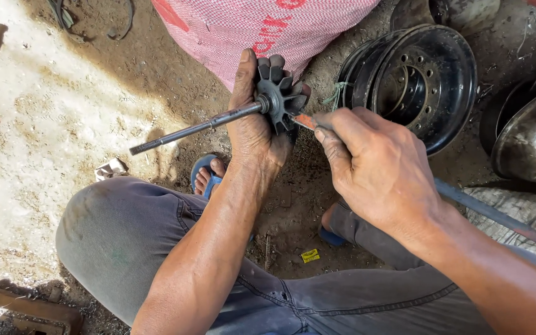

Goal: Cleaning and deburring a metal turbine component using a hand file and a brush.

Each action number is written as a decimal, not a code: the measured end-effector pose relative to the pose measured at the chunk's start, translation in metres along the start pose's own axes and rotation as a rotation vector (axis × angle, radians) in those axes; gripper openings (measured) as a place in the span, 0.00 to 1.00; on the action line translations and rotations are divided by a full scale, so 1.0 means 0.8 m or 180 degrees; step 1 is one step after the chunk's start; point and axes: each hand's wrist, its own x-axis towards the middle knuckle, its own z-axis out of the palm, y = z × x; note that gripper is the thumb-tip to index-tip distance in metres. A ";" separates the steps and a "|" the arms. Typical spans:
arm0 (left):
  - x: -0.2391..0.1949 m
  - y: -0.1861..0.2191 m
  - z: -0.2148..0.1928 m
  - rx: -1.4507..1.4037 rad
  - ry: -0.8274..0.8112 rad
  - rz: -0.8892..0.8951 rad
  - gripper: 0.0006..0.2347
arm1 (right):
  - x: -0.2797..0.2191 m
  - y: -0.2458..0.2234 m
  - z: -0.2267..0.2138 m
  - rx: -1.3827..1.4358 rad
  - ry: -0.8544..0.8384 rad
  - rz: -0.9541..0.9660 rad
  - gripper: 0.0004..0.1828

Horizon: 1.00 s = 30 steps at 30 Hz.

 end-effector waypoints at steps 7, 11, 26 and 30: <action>-0.005 0.002 0.012 0.0060 -0.0308 -0.0155 0.13 | 0.003 -0.014 -0.024 -0.0265 -0.1058 0.0755 0.06; -0.007 -0.002 0.010 -0.0006 -0.0589 -0.0171 0.12 | 0.010 -0.013 -0.018 -0.0331 -0.1260 0.1023 0.08; -0.012 0.005 0.010 0.0447 -0.0283 -0.0498 0.16 | 0.000 -0.017 -0.028 -0.1236 -0.1225 0.0526 0.06; -0.007 -0.005 0.008 -0.0018 0.0149 -0.0172 0.09 | -0.009 -0.021 -0.012 -0.1229 -0.0456 0.0234 0.09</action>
